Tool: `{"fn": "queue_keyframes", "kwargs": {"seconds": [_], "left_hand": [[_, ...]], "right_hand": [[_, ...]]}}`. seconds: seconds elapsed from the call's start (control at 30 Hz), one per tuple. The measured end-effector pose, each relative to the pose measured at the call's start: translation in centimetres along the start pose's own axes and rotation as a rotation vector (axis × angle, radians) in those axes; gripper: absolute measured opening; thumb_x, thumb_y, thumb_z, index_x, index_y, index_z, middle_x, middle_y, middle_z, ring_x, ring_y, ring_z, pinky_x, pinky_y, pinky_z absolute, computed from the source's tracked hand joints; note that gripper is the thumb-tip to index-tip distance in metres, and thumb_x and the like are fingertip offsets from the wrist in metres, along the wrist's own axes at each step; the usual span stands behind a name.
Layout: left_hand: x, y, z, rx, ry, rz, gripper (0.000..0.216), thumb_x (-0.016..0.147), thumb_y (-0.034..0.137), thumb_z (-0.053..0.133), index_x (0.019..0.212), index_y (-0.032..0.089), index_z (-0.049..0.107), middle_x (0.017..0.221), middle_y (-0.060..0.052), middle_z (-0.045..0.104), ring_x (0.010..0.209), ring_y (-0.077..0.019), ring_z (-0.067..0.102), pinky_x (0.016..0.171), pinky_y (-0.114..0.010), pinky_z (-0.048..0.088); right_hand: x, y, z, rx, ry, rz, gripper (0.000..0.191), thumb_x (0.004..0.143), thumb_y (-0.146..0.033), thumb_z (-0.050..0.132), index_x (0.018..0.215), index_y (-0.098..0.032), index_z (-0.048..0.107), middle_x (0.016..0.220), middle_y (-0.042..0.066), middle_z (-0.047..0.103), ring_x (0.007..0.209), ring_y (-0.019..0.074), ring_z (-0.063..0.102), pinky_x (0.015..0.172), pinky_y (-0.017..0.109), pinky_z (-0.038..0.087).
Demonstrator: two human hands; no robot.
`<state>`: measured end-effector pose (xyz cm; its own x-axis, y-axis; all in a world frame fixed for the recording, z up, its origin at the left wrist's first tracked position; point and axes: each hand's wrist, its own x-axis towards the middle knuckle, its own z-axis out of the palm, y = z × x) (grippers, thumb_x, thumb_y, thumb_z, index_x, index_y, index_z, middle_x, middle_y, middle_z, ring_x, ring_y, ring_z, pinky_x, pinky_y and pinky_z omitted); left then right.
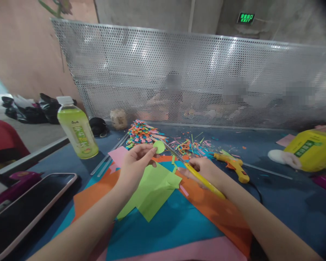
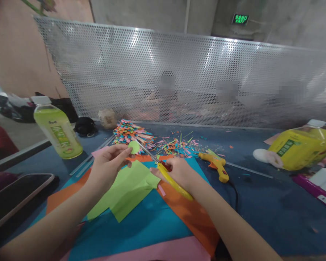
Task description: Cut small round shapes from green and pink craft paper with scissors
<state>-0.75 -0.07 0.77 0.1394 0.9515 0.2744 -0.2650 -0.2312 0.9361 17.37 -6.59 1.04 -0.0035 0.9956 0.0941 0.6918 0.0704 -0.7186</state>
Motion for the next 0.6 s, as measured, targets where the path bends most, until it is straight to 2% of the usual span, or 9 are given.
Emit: {"fn": "queue_keyframes", "kwargs": {"seconds": [0.17, 0.6], "left_hand": [[-0.12, 0.17, 0.09, 0.058, -0.042, -0.017, 0.025, 0.061, 0.028, 0.075, 0.073, 0.012, 0.061, 0.057, 0.001, 0.063, 0.047, -0.0079, 0.055, 0.044, -0.019, 0.047], [-0.14, 0.04, 0.21, 0.011, -0.033, -0.022, 0.023, 0.061, 0.027, 0.074, 0.072, 0.011, 0.062, 0.06, 0.0, 0.062, 0.054, -0.01, 0.058, 0.042, -0.019, 0.047]], "right_hand": [[-0.04, -0.03, -0.13, 0.018, -0.014, -0.011, 0.045, 0.071, -0.055, 0.056, 0.054, -0.022, 0.031, 0.048, -0.008, 0.024, 0.043, 0.0071, 0.025, 0.041, 0.022, 0.018], [-0.27, -0.37, 0.01, 0.065, -0.051, 0.038, 0.041, 0.071, -0.052, 0.058, 0.056, -0.021, 0.036, 0.046, -0.008, 0.031, 0.041, 0.0074, 0.032, 0.041, 0.022, 0.024]]}}
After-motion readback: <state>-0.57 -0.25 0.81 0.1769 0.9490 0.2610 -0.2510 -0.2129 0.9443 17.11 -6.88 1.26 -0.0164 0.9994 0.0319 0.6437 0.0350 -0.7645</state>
